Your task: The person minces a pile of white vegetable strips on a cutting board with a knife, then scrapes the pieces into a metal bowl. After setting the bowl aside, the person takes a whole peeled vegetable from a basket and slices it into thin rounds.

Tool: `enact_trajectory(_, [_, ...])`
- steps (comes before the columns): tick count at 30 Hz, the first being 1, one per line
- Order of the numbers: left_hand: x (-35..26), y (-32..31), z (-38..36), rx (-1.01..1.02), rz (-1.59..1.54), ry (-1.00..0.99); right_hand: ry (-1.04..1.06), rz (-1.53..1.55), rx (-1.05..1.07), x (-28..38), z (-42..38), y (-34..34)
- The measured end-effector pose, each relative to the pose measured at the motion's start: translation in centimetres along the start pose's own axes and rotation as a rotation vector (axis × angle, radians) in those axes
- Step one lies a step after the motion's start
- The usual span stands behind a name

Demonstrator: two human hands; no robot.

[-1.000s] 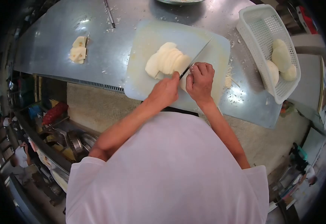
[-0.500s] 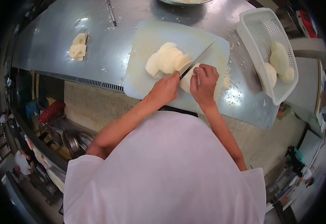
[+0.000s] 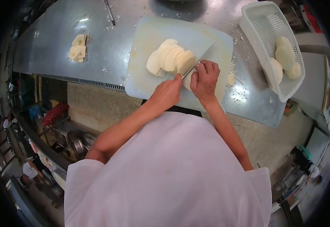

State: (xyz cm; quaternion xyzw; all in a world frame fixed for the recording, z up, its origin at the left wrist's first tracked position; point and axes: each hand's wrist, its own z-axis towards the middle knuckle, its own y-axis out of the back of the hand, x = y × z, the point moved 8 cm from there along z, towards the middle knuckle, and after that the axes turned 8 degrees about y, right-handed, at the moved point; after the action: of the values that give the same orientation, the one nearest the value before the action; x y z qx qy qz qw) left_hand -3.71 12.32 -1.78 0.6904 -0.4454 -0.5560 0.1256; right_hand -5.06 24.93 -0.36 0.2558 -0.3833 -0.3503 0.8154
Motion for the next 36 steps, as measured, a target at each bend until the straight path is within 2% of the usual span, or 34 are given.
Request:
enact_trajectory(1, [-0.6, 0.6, 0.0, -0.011, -0.005, -0.003, -0.003, -0.003, 0.003, -0.2, -0.1, -0.1])
enact_trajectory(3, [-1.8, 2.2, -0.5, 0.099, 0.004, 0.046, -0.008, 0.001, 0.003, -0.2, 0.1, -0.1])
enact_trajectory(6, [-3.1, 4.8, -3.9, 0.119, 0.029, 0.098, -0.034, 0.007, 0.028, -0.2, -0.1, -0.1])
enact_trajectory(10, [-0.6, 2.1, -4.0, 0.132, 0.017, 0.166, -0.051, 0.017, 0.008, -0.6, -0.2, 0.0])
enact_trajectory(12, [0.6, -0.3, -1.5, 0.007, 0.039, 0.024, -0.059, 0.019, 0.005, -0.7, -0.4, 0.1])
enact_trajectory(13, [0.8, -0.9, -0.5, -0.003, 0.032, 0.025, -0.045, 0.023, -0.01, -0.5, -0.5, 0.2])
enact_trajectory(15, [0.3, -0.8, 1.1, -0.045, 0.002, -0.101, -0.011, 0.033, -0.027, -0.3, -0.2, 0.1])
enact_trajectory(21, [-3.3, 4.7, -4.5, 0.131, 0.0, 0.125, -0.048, 0.035, -0.018, -0.3, -0.3, 0.2])
enact_trajectory(25, [0.2, 0.6, -3.1, 0.146, 0.041, 0.167, -0.043, 0.034, -0.046, -0.4, -0.5, 0.0])
enact_trajectory(27, [0.6, -1.1, -0.5, 0.014, 0.047, 0.014, -0.018, 0.035, -0.059, -0.3, -0.9, 0.1])
enact_trajectory(30, [0.5, -1.2, 0.4, -0.015, 0.052, -0.001, -0.014, 0.097, -0.017, -0.6, -1.0, 0.6])
enact_trajectory(32, [0.4, -0.9, 0.3, -0.015, 0.027, 0.016, -0.165, -0.043, -0.025, -1.8, -0.5, 1.8])
enact_trajectory(33, [0.5, -0.9, 0.2, 0.004, 0.007, 0.03, -0.153, -0.04, -0.019, -2.1, -0.5, 2.0])
enact_trajectory(35, [0.7, -0.9, 0.2, 0.018, 0.014, 0.058, -0.684, 0.466, 0.287, -5.5, -3.6, -1.1])
enact_trajectory(36, [0.8, -1.0, 0.3, 0.035, 0.032, 0.077, -0.737, 0.503, 0.326, -5.8, -4.0, -1.2])
